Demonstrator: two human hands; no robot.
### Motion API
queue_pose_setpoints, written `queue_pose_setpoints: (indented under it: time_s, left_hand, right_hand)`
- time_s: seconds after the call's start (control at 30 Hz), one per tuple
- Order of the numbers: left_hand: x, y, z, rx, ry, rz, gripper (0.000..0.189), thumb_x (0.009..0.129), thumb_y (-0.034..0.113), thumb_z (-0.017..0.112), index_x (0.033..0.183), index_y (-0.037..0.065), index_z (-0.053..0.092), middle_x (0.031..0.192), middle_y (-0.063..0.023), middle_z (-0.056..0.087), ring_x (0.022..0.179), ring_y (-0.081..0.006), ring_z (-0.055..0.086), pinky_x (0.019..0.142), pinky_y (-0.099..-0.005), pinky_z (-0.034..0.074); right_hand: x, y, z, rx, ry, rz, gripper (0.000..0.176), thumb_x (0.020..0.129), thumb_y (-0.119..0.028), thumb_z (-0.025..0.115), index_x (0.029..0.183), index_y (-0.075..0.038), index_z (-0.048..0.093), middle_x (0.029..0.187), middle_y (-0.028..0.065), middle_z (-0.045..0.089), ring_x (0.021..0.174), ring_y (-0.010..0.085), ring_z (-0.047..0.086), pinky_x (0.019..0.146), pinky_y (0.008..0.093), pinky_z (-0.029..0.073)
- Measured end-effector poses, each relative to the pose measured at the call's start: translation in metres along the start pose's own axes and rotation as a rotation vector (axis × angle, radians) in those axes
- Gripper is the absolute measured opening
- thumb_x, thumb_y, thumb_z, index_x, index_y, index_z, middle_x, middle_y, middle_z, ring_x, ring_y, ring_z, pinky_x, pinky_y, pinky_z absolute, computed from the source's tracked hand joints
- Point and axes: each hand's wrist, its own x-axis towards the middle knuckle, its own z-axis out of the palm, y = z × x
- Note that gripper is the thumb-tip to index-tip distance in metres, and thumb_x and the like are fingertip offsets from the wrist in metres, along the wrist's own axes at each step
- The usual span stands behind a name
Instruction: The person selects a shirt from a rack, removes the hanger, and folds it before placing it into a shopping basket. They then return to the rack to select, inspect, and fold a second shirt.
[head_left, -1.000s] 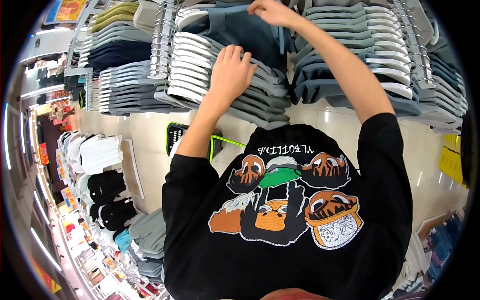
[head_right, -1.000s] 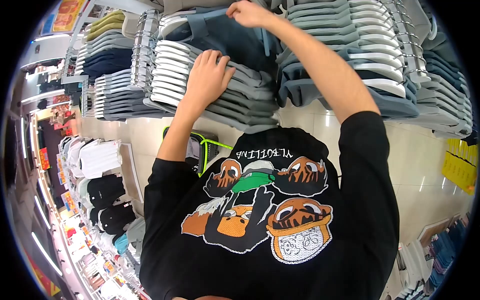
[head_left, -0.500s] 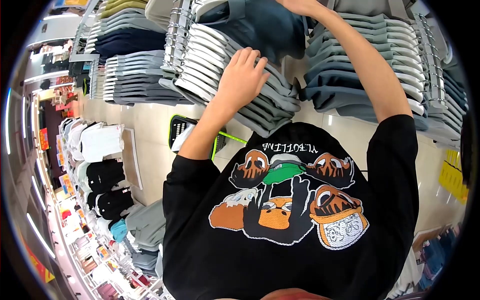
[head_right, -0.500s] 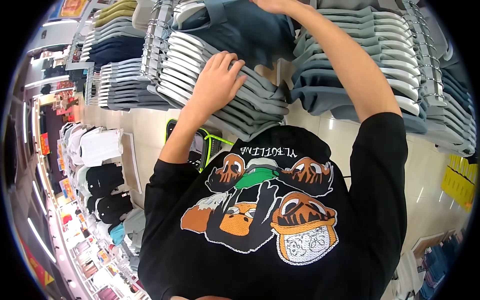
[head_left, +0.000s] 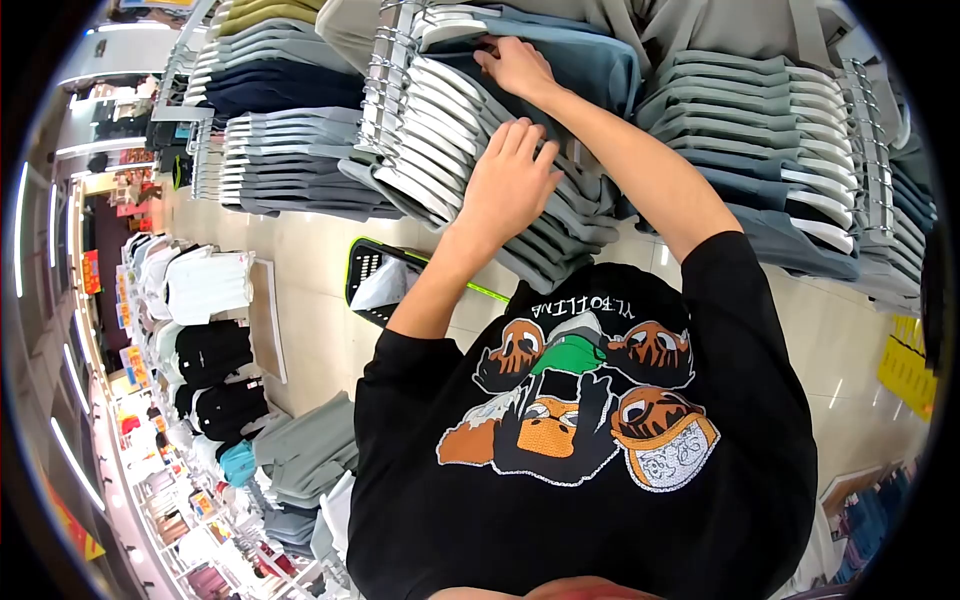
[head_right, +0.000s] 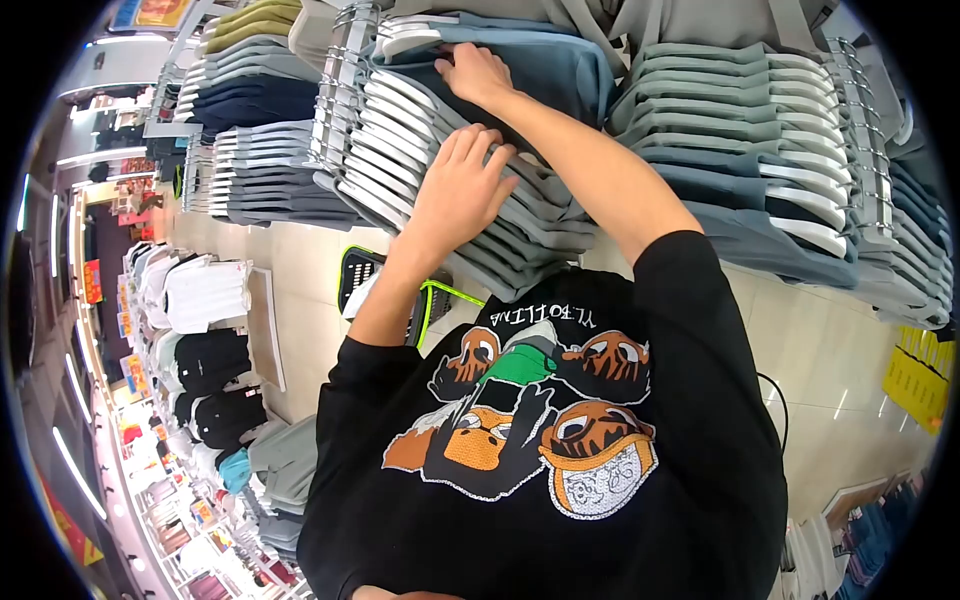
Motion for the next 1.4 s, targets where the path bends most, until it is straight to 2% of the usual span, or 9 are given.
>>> queue_pose_setpoints:
  time_s: [0.07,0.23,0.33,0.67,0.83,0.9,1.17,1.3,1.4]
  left_hand:
    - [-0.001,0.001,-0.002,-0.026,0.001,-0.021,0.034,0.084,0.021,0.074,0.111,0.002,0.063,0.119,-0.0148,0.060,0.122,-0.0345,0.053,0.107,-0.0445,0.042]
    - [-0.006,-0.002,-0.001,-0.049,0.020,-0.028,0.034,0.084,0.020,0.074,0.111,0.002,0.063,0.120,-0.0147,0.059,0.122,-0.0343,0.052,0.106,-0.0436,0.043]
    - [-0.008,-0.005,-0.001,-0.048,-0.005,-0.012,0.038,0.084,0.023,0.073,0.113,0.000,0.064,0.122,-0.0166,0.060,0.125,-0.0335,0.050,0.111,-0.0426,0.038]
    - [-0.008,-0.007,-0.002,-0.061,0.025,0.010,0.037,0.085,0.021,0.073,0.115,0.002,0.062,0.122,-0.0151,0.059,0.122,-0.0341,0.052,0.106,-0.0432,0.042]
    - [-0.010,-0.009,-0.004,-0.075,0.018,0.026,0.037,0.086,0.022,0.073,0.115,0.002,0.062,0.121,-0.0156,0.059,0.122,-0.0341,0.052,0.107,-0.0432,0.041]
    - [-0.011,-0.009,-0.003,-0.064,0.006,0.021,0.038,0.085,0.022,0.073,0.115,0.001,0.061,0.122,-0.0161,0.059,0.123,-0.0341,0.052,0.107,-0.0430,0.041]
    - [-0.010,-0.005,-0.004,-0.007,-0.017,0.022,0.038,0.086,0.022,0.072,0.115,0.000,0.061,0.123,-0.0180,0.059,0.124,-0.0346,0.051,0.110,-0.0442,0.039]
    - [-0.010,-0.003,-0.004,0.010,-0.039,0.021,0.041,0.086,0.023,0.073,0.116,-0.002,0.059,0.124,-0.0187,0.059,0.124,-0.0349,0.051,0.110,-0.0445,0.038]
    - [-0.011,-0.002,-0.007,-0.026,-0.021,0.018,0.044,0.085,0.022,0.073,0.117,-0.004,0.057,0.120,-0.0183,0.059,0.121,-0.0348,0.052,0.108,-0.0435,0.040]
  right_hand:
    - [0.014,0.005,0.014,0.023,0.086,0.053,0.043,0.095,-0.041,0.063,0.130,-0.017,0.068,0.115,0.0159,0.073,0.114,0.0396,0.066,0.100,0.0483,0.050]
    - [0.018,0.015,0.014,0.151,-0.001,0.043,0.039,0.093,-0.044,0.067,0.115,-0.012,0.076,0.095,0.0059,0.077,0.092,0.0232,0.071,0.090,0.0360,0.052]
    - [0.002,0.021,0.003,0.294,-0.162,-0.141,0.026,0.103,-0.026,0.060,0.120,-0.013,0.075,0.094,0.0024,0.074,0.083,0.0117,0.064,0.086,0.0286,0.050]
    - [-0.002,0.031,-0.006,0.374,-0.244,-0.136,0.026,0.105,-0.021,0.056,0.123,-0.012,0.073,0.091,-0.0016,0.069,0.087,0.0100,0.060,0.089,0.0264,0.045]
    - [-0.008,0.034,-0.019,0.224,-0.246,-0.205,0.033,0.104,-0.010,0.051,0.134,-0.004,0.063,0.108,0.0030,0.073,0.096,0.0145,0.064,0.097,0.0282,0.047]
    - [-0.034,0.019,-0.035,-0.114,-0.170,-0.167,0.036,0.099,-0.013,0.055,0.134,-0.007,0.063,0.108,0.0118,0.073,0.095,0.0253,0.069,0.091,0.0340,0.052]
    - [-0.114,-0.038,-0.099,-0.438,0.327,-0.689,0.029,0.095,-0.018,0.063,0.121,-0.006,0.063,0.113,0.0139,0.070,0.105,0.0341,0.066,0.088,0.0420,0.052]
    - [-0.122,-0.003,-0.071,-0.268,0.028,-0.229,0.032,0.097,-0.021,0.062,0.125,-0.005,0.059,0.116,0.0185,0.065,0.113,0.0391,0.059,0.094,0.0454,0.047]
    - [-0.133,0.006,-0.062,-0.165,-0.044,-0.293,0.035,0.103,-0.030,0.056,0.126,-0.004,0.057,0.112,0.0224,0.066,0.110,0.0401,0.060,0.095,0.0457,0.048]
